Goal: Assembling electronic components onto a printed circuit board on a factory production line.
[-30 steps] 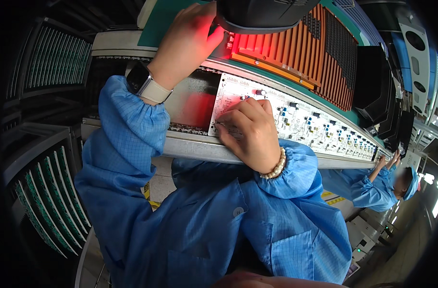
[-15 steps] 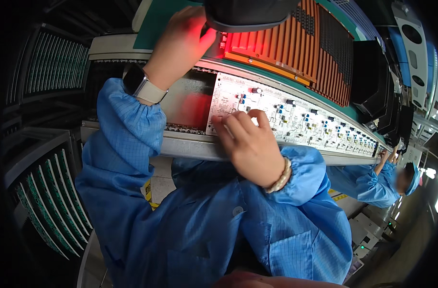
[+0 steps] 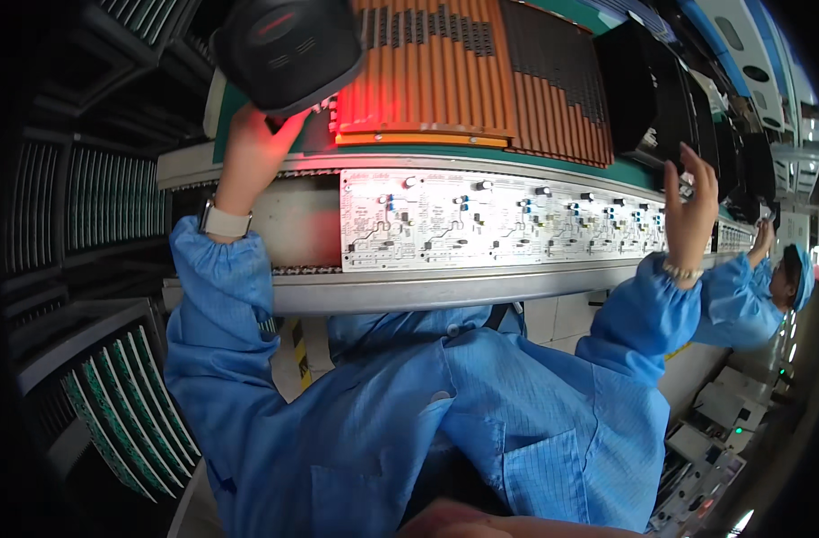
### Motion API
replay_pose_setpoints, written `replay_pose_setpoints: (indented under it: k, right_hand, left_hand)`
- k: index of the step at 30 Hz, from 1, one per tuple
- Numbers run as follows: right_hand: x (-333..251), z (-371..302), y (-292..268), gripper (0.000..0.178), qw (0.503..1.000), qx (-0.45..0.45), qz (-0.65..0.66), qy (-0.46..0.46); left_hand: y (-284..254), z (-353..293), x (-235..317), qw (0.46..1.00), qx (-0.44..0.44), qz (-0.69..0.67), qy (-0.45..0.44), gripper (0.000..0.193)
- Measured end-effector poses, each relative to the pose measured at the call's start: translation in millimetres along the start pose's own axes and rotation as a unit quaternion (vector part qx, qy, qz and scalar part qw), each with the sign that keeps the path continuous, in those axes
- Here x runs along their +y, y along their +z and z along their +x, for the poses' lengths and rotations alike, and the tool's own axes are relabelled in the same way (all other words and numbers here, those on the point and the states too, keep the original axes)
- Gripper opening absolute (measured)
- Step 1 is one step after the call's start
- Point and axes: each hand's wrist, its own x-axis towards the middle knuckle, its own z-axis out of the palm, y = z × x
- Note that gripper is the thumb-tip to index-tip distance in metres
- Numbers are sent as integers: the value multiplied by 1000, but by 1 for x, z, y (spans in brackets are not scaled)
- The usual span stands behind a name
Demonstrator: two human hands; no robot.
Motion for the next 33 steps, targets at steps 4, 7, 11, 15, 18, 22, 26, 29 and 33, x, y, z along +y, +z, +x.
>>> replay_pose_setpoints:
  k: [4,7,11,15,18,22,26,29,33]
  right_hand:
    - [90,12,21,30,999,-2,9,40]
    - [125,22,60,31,992,-57,102,48]
    - [119,35,67,35,991,-127,31,-34]
    - [115,46,97,38,985,-144,71,-57]
    - [113,56,121,38,973,-210,99,-12]
    - [119,64,126,37,971,-184,135,-69]
    - [125,63,123,31,972,-178,143,-63]
    - [121,58,115,20,969,-181,158,-54]
    - [91,57,80,12,976,-176,132,15]
  left_hand:
    - [-9,2,11,999,-23,8,-33,25]
    - [-24,-14,1,987,-25,-20,-156,25]
    - [-33,-38,38,973,48,-78,-213,18]
    - [-3,-39,113,970,10,-55,-237,16]
    - [49,-37,152,983,-70,-23,-167,13]
    - [102,-29,194,972,-221,52,-57,12]
    - [132,-35,188,958,-245,136,65,10]
    - [137,-39,188,954,-261,137,49,10]
    - [137,-40,188,952,-258,158,49,11]
